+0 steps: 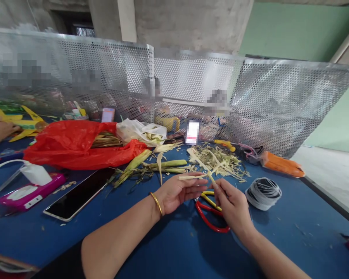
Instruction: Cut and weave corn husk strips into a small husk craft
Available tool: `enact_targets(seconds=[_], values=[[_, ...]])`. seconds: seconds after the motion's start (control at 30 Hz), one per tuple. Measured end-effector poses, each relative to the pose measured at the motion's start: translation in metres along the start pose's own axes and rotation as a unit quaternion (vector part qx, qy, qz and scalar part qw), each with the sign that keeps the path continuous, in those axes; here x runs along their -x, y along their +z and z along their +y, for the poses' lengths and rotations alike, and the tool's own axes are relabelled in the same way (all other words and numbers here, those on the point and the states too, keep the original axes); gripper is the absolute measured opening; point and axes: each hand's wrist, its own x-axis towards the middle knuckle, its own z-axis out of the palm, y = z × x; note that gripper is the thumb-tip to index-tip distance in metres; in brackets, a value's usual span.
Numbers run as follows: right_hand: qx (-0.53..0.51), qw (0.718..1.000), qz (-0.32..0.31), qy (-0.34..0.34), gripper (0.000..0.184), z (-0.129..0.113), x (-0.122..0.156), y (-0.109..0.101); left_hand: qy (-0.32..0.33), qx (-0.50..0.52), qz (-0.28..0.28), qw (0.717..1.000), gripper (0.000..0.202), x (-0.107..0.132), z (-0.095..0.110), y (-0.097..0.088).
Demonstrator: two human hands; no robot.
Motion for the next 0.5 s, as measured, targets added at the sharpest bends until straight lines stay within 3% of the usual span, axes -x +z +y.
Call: enact_targets(seconds=[0.07,0.13,0.23,0.33,0.5], values=[[-0.021,1.0,0.016,0.016,0.034,0.0014,-0.0006,-0.0009,-0.002,0.02,0.057,0.998,0.025,-0.0017,0.0018,-0.0018],[-0.005,1.0,0.018,0.02,0.034,0.0034,-0.0009,-0.0005,-0.003,0.02,0.079,0.997,0.025,-0.0013,0.0027,-0.0018],[0.091,0.995,0.004,-0.029,0.034,0.0041,-0.0002,0.0014,0.002,-0.045,0.042,0.998,0.037,0.0026,0.0026,0.0014],[0.182,0.979,-0.03,-0.09,0.034,0.0023,0.0011,0.0034,0.005,-0.113,0.032,0.993,0.036,0.0057,0.0008,0.0053],[0.222,0.966,-0.075,-0.11,0.035,0.0002,0.0018,0.0039,0.012,-0.173,0.043,0.984,0.033,0.0049,-0.0014,0.0068]])
